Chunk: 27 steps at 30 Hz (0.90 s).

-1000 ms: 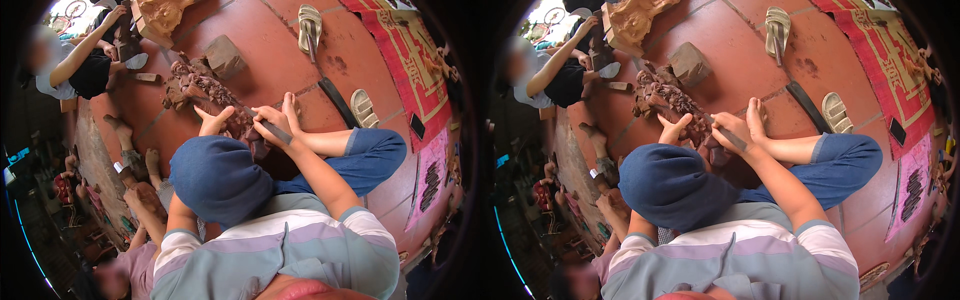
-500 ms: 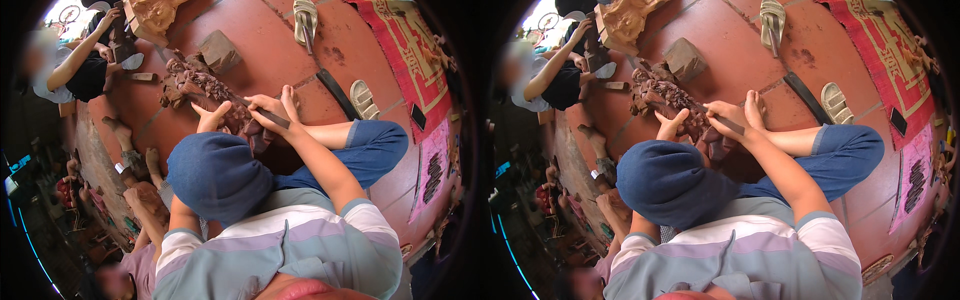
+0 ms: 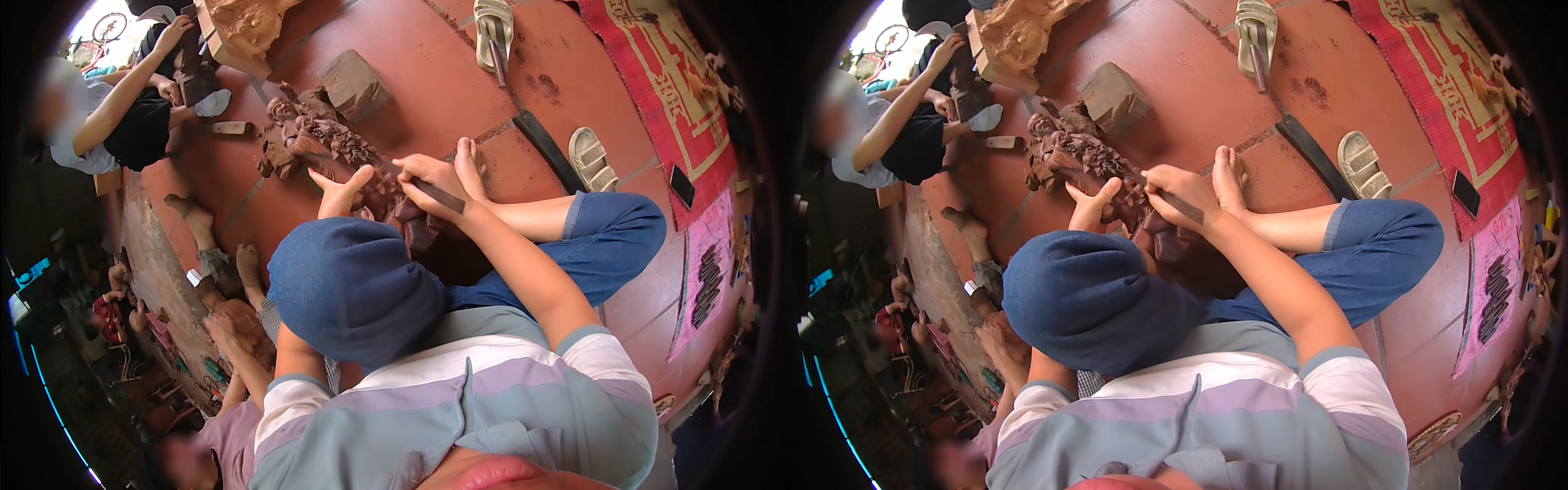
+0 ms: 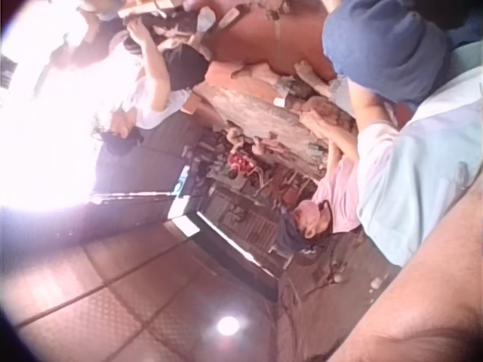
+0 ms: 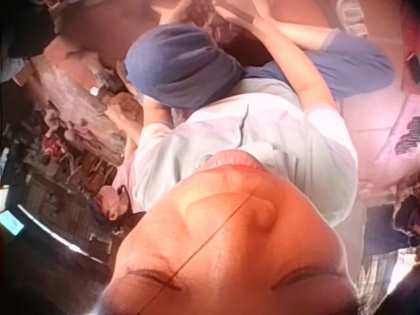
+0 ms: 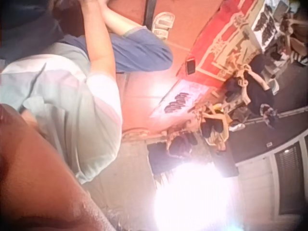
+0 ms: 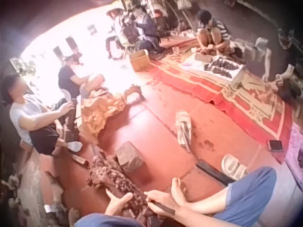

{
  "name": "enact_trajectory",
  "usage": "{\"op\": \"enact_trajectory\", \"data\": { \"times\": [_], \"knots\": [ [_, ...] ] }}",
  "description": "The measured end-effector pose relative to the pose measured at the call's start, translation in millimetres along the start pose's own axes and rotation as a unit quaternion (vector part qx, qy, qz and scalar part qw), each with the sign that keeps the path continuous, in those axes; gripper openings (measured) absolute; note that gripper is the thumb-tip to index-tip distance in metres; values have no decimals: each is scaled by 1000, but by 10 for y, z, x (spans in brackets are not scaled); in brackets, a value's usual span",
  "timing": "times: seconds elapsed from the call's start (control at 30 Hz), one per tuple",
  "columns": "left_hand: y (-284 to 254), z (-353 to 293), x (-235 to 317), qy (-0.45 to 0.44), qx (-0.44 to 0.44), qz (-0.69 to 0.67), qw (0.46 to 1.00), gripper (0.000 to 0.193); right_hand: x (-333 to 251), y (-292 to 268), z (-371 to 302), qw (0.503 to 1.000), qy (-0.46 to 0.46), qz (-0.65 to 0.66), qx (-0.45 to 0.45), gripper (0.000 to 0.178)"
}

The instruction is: The person is carving a wooden figurine using a chisel and a mallet. They are sitting on the floor in a workshop with other people also carving wood. The person is focused on the details of the figurine, carefully chiseling away at the wood.

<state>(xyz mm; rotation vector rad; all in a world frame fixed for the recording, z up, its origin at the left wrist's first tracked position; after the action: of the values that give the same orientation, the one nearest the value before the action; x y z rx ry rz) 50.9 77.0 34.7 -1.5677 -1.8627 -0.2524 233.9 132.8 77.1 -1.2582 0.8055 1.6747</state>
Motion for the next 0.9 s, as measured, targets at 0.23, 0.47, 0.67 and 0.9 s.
{"op": "enact_trajectory", "data": {
  "times": [0.23,0.47,0.67,0.9],
  "knots": [
    [118,-12,144,32,-19,28,999,130,36,-110,-93,998,-5,-56,11,10],
    [72,-66,61,-17,-9,41,999,128,-47,-146,-71,994,8,-105,1,11],
    [98,3,123,33,-18,9,999,130,234,-159,5,996,86,19,26,8],
    [99,-97,75,-19,-21,20,999,132,13,-142,-120,999,10,-31,22,9]
  ]
}}
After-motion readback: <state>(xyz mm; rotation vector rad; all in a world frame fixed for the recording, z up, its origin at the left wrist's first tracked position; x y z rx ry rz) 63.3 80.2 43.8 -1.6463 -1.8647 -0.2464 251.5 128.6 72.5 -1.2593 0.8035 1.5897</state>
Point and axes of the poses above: each hand's wrist, its own z-axis towards the middle knuckle, its own y-axis out of the palm, x = y × z, the point moved 10 cm from there along z, towards the middle knuckle, and after that the axes turned 12 degrees about z, right-handed, at the moved point
